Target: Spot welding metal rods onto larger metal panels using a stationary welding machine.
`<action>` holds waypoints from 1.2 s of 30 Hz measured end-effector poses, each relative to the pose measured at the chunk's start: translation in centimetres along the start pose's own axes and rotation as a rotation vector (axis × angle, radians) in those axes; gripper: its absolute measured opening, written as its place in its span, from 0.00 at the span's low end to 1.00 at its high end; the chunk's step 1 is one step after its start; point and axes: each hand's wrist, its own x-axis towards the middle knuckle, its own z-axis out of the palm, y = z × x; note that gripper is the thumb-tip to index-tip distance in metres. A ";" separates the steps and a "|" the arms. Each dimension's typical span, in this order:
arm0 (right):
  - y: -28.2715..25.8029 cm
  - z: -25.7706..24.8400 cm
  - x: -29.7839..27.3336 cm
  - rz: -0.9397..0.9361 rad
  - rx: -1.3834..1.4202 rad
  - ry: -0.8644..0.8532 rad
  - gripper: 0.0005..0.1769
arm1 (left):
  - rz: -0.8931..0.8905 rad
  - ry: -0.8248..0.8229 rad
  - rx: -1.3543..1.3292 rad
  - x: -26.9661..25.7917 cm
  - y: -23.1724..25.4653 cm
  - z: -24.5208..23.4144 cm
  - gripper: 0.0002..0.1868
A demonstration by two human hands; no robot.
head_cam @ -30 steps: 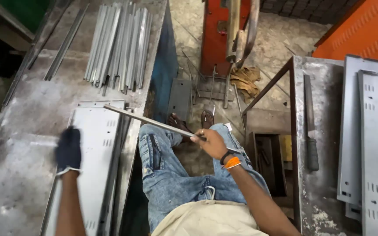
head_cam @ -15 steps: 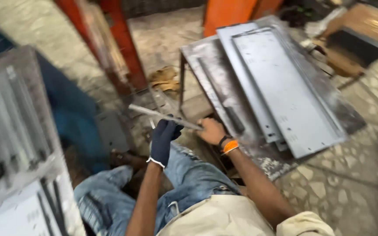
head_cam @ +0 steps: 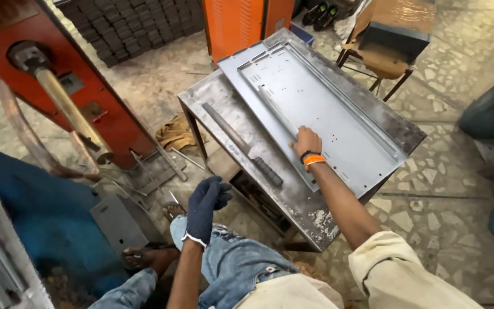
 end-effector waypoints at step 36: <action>-6.9 -11.4 -8.6 -0.135 0.775 -0.056 0.18 | 0.156 0.022 -0.122 -3.1 5.9 3.0 0.26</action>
